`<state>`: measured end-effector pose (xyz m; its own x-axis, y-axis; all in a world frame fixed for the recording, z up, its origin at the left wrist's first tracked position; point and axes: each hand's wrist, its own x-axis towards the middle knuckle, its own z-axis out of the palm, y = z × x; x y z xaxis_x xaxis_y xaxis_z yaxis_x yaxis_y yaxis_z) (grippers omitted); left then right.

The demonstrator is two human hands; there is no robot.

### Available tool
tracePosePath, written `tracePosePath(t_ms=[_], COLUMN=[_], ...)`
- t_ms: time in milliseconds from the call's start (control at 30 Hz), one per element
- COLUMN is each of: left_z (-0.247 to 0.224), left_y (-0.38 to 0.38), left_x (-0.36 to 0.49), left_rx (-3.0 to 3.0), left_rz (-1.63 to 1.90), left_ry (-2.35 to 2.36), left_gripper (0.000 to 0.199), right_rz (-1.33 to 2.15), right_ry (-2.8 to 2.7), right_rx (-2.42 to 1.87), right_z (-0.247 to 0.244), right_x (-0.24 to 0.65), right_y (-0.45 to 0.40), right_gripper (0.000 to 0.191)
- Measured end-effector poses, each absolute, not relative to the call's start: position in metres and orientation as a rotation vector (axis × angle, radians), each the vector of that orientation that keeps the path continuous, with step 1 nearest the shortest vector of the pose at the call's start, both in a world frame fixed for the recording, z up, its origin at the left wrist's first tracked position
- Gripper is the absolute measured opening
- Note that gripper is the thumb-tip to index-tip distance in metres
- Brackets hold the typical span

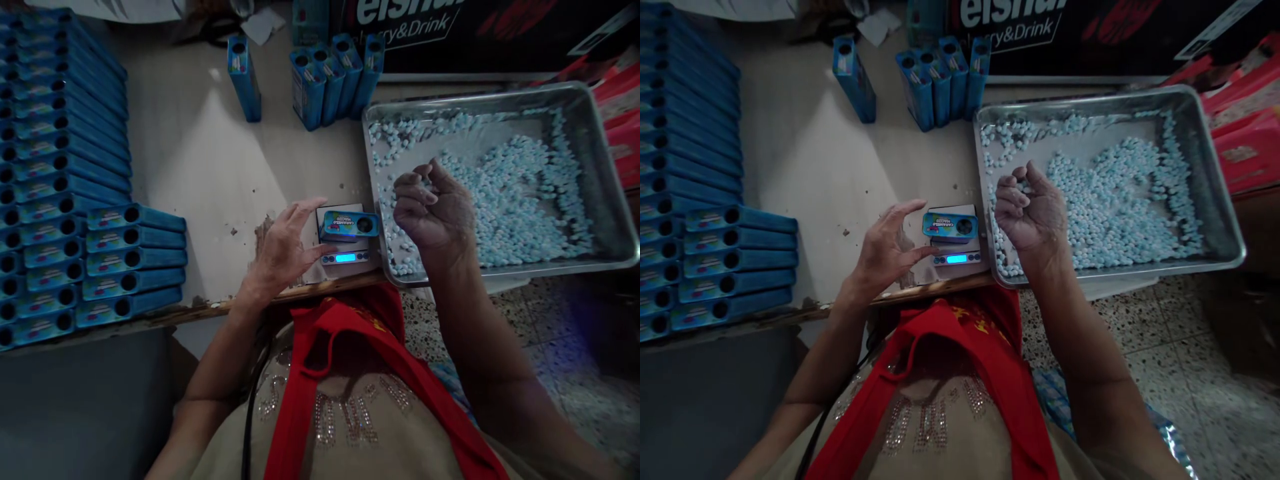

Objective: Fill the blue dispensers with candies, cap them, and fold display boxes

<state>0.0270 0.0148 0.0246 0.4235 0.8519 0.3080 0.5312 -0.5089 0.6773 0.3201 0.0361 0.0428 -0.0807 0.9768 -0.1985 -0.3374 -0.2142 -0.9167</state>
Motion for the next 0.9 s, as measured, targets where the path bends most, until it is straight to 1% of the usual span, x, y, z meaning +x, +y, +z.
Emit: tracePosePath(t_ms=[133,233,267,333,400,433,533,600,667,800,900], left_z=[0.025,0.024,0.023,0.019,0.015,0.014,0.014,0.021,0.032,0.053,0.051], left_y=[0.017,0.019,0.020,0.022,0.023,0.024,0.024,0.025,0.028,0.040,0.052], left_x=[0.035,0.037,0.038,0.040,0.043,0.044,0.048,0.052,0.059,0.081,0.099], left_rx=[2.181,2.124,2.096,2.034,1.973,1.946,1.917,1.991,2.168,2.649,2.770], left_rz=[0.891,0.929,0.936,0.920,0.884,0.869,0.880,0.905,0.947,1.119,1.210], left_ry=[1.159,1.132,1.123,1.107,1.095,1.091,1.062,1.038,1.024,0.947,0.819], left_gripper=[0.072,0.068,0.065,0.057,0.046,0.041,0.032,0.030,0.031,0.035,0.033], right_rz=[1.460,1.402,1.379,1.298,1.147,1.027,0.652,0.579,0.707,1.226,1.523], right_ry=[-0.977,-0.973,-0.944,-0.925,-1.072,-1.208,-1.595,-1.629,-1.443,-0.837,-0.561], right_rx=[-1.220,-1.283,-1.287,-1.314,-1.440,-1.537,-1.732,-1.704,-1.624,-1.347,-1.087], right_z=[0.037,0.034,0.033,0.030,0.026,0.025,0.025,0.027,0.027,0.022,0.022], right_x=[0.330,0.336,0.338,0.340,0.342,0.342,0.343,0.341,0.335,0.317,0.308], right_y=[0.034,0.032,0.032,0.030,0.028,0.027,0.021,0.018,0.016,0.017,0.016], right_gripper=[0.035,0.036,0.034,0.023,0.013,0.012,0.014,0.016,0.025,0.039,0.048])
